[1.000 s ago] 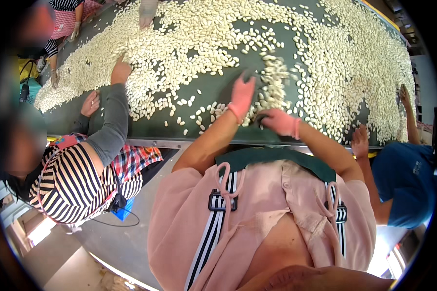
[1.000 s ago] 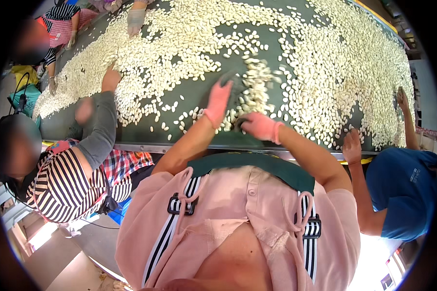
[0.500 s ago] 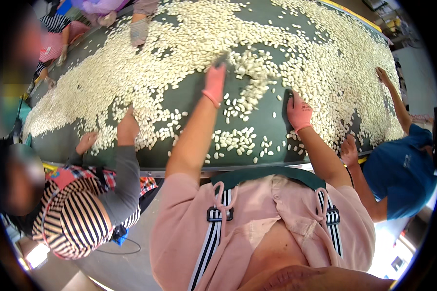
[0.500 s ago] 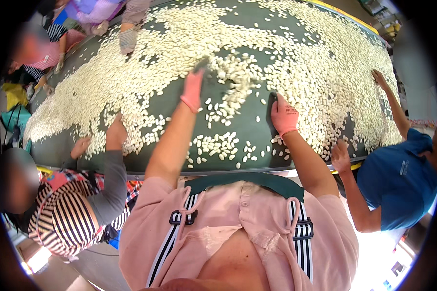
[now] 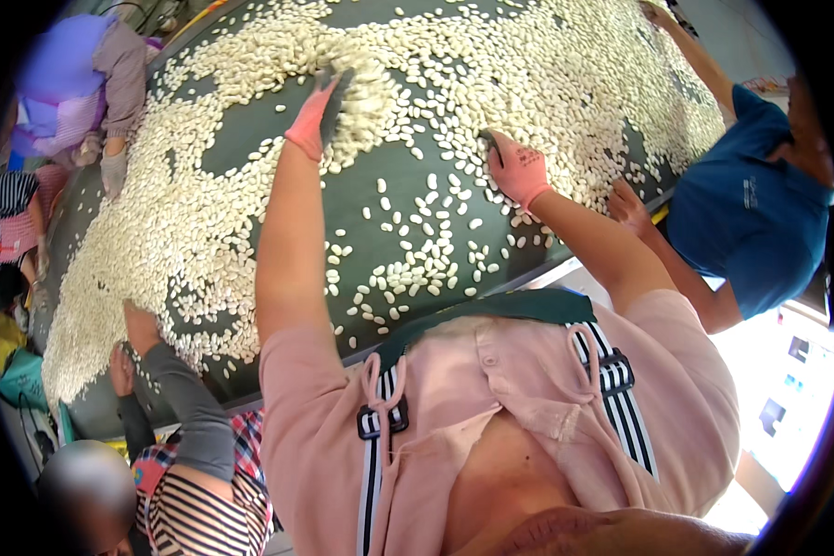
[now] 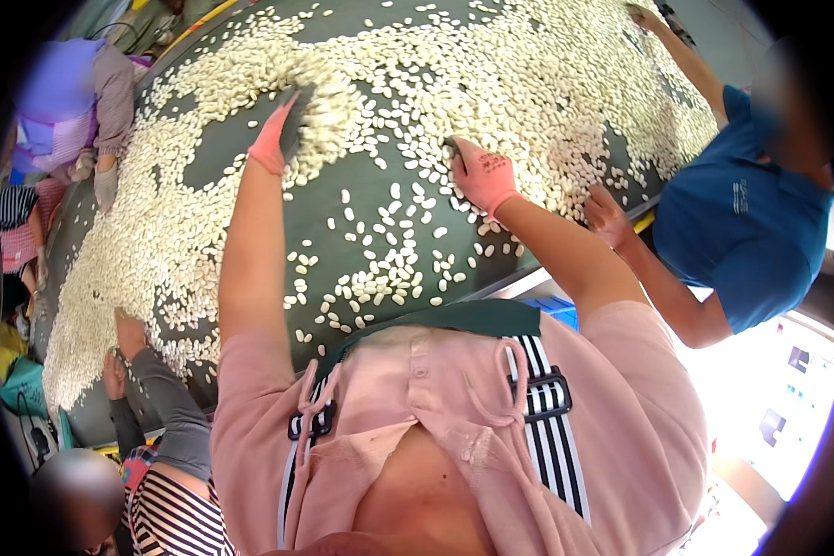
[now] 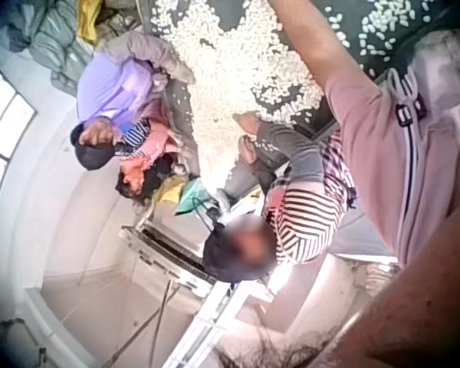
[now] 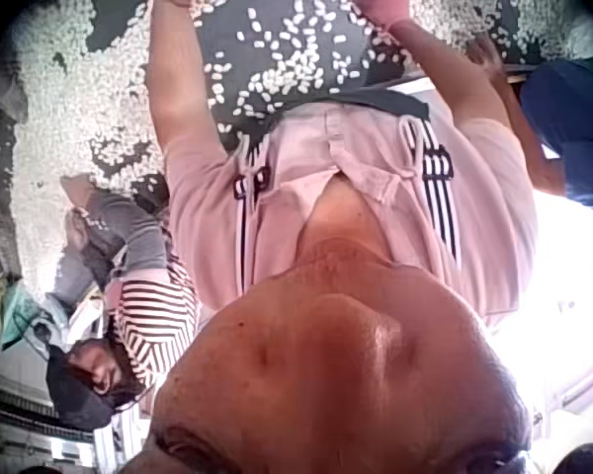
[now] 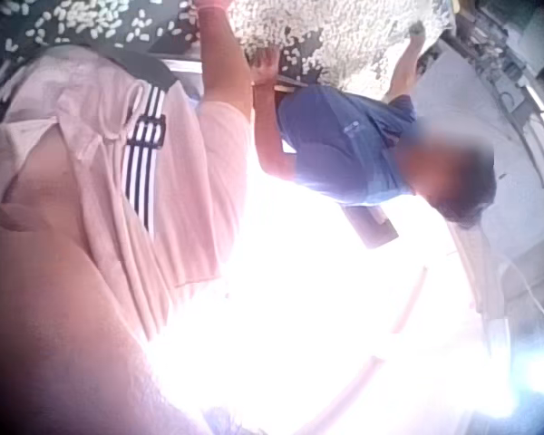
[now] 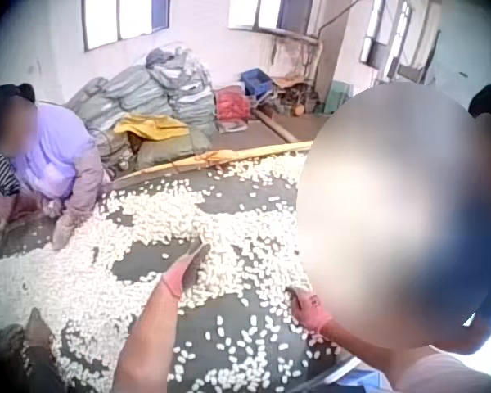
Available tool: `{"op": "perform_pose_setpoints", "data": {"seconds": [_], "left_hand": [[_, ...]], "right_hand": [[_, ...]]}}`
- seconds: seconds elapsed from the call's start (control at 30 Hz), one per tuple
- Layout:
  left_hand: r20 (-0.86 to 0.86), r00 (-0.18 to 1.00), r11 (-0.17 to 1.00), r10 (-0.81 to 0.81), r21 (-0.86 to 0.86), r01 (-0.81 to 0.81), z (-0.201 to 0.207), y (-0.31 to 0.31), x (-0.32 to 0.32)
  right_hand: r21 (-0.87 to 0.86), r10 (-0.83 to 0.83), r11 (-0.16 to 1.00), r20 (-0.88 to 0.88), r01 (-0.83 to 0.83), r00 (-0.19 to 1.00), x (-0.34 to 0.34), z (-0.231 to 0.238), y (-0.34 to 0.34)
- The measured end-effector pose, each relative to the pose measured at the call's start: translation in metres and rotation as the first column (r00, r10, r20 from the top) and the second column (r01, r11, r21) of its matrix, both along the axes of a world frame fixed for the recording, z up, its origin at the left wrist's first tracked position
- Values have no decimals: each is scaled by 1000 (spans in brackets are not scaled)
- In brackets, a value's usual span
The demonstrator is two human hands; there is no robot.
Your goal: The person sorts white bean seeds on a moving conveyor belt by hand, picking out unwanted items and spreading the beans evenly. Other workers are visible on the same line performing similar tasks.
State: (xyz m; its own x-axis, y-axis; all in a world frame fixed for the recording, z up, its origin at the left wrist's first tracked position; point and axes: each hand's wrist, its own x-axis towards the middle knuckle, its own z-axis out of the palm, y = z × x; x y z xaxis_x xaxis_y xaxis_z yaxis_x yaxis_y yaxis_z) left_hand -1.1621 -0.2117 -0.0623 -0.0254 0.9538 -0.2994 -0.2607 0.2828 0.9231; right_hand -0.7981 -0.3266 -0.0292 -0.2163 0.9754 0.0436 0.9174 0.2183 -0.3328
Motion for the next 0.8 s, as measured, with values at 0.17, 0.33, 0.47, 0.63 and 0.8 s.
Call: {"op": "perform_pose_setpoints", "data": {"seconds": [0.17, 0.33, 0.47, 0.63, 0.8], "left_hand": [[-249, 923, 956, 292, 39, -292, 38, -34, -66], [-957, -160, 833, 241, 288, -472, 0, -117, -178], [-905, 103, 897, 413, 385, -216, -4, -138, -117], [-994, -81, 968, -79, -96, 232, 46, -179, 21], [-977, -93, 945, -191, -209, 250, 49, -205, 32]], "right_hand": [[-30, -20, 999, 74, 22, 997, 3, 2, -2], [-28, -13, 999, 26, 14, 1000, -2, 2, -1], [-18, -40, 999, 27, 40, 999, -6, 2, -3], [26, -235, 970, -148, 241, 961, -8, 6, -8], [-148, -329, 939, -106, 312, 938, -33, 37, -22]]}}
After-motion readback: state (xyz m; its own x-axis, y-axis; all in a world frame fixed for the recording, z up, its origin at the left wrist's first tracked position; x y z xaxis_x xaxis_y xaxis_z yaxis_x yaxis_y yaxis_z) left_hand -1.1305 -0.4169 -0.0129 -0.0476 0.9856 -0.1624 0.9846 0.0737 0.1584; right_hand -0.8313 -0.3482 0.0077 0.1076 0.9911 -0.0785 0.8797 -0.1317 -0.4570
